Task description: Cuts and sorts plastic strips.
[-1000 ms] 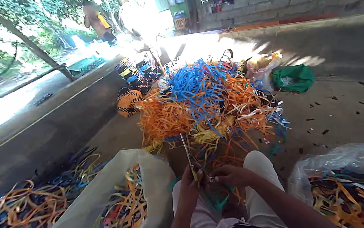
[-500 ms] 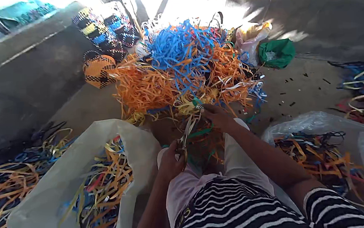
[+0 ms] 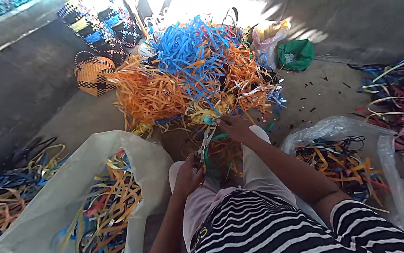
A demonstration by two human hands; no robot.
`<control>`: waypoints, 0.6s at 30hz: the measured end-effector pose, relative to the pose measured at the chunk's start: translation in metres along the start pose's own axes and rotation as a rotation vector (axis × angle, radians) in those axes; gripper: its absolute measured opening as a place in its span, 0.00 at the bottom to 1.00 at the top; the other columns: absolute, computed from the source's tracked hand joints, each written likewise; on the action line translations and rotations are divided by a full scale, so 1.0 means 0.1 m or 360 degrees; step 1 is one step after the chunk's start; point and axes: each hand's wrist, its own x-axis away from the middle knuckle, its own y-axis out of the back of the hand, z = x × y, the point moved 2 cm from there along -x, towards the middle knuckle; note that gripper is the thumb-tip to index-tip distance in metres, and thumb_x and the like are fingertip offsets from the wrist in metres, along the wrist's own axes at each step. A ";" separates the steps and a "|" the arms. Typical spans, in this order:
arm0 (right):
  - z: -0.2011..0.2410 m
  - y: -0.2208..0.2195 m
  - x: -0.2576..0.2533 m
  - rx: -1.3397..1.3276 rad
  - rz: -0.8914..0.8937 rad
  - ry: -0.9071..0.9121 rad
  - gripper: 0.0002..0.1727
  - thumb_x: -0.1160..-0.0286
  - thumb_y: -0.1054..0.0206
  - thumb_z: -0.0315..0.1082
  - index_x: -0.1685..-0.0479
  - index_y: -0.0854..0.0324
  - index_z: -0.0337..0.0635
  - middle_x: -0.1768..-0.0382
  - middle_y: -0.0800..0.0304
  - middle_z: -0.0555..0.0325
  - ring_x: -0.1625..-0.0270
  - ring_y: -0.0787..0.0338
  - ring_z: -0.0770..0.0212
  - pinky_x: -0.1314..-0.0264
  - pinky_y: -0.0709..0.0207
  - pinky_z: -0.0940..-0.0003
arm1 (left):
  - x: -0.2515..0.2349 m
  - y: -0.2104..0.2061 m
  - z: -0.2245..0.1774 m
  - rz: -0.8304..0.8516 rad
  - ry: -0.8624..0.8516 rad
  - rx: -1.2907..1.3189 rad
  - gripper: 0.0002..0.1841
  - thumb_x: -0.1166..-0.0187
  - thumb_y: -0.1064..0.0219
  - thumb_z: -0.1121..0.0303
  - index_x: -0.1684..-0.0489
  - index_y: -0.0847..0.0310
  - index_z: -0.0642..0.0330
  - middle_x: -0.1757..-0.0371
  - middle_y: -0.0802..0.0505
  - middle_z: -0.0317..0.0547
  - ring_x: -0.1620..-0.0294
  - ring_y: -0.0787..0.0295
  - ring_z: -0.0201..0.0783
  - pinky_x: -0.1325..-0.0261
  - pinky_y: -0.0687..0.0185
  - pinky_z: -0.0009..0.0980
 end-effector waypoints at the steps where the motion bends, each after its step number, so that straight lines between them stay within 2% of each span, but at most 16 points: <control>1: -0.02 -0.01 0.00 0.0089 -0.0006 0.0051 0.19 0.06 0.46 0.41 0.46 0.14 0.36 0.71 0.19 0.50 0.70 0.22 0.56 0.62 0.25 0.55 | 0.01 -0.01 0.01 0.0003 0.0022 0.0048 0.30 0.31 0.38 0.67 0.27 0.28 0.72 0.46 0.07 0.54 0.49 0.07 0.43 0.41 0.12 0.43; 6: 0.01 -0.09 0.05 0.0284 0.0100 0.0135 0.19 0.06 0.47 0.39 0.50 0.14 0.34 0.71 0.17 0.47 0.67 0.18 0.51 0.56 0.24 0.50 | 0.04 -0.02 0.02 0.0002 0.0033 0.0263 0.29 0.29 0.39 0.68 0.26 0.30 0.72 0.49 0.07 0.51 0.55 0.05 0.38 0.48 0.08 0.37; 11: 0.01 -0.25 0.11 0.0206 0.0258 0.0198 0.19 0.07 0.46 0.37 0.44 0.14 0.32 0.66 0.13 0.46 0.64 0.17 0.54 0.53 0.23 0.55 | 0.02 -0.01 -0.07 0.0015 0.0095 0.0365 0.26 0.25 0.42 0.72 0.25 0.33 0.72 0.50 0.06 0.47 0.58 0.05 0.36 0.51 0.07 0.35; 14: 0.00 -0.23 0.09 0.0203 0.0253 0.0164 0.20 0.07 0.47 0.39 0.40 0.14 0.33 0.63 0.12 0.46 0.61 0.16 0.55 0.50 0.22 0.56 | 0.03 0.00 -0.11 0.0057 0.0173 0.0394 0.26 0.22 0.43 0.73 0.22 0.34 0.71 0.52 0.06 0.48 0.60 0.05 0.37 0.52 0.07 0.36; 18: -0.03 -0.24 0.07 0.0171 0.0148 0.0166 0.19 0.07 0.46 0.38 0.45 0.13 0.33 0.70 0.16 0.50 0.67 0.20 0.58 0.57 0.25 0.59 | 0.10 -0.07 -0.29 0.0028 0.0222 0.0580 0.19 0.14 0.47 0.76 0.25 0.30 0.68 0.63 0.06 0.41 0.70 0.06 0.33 0.65 0.07 0.30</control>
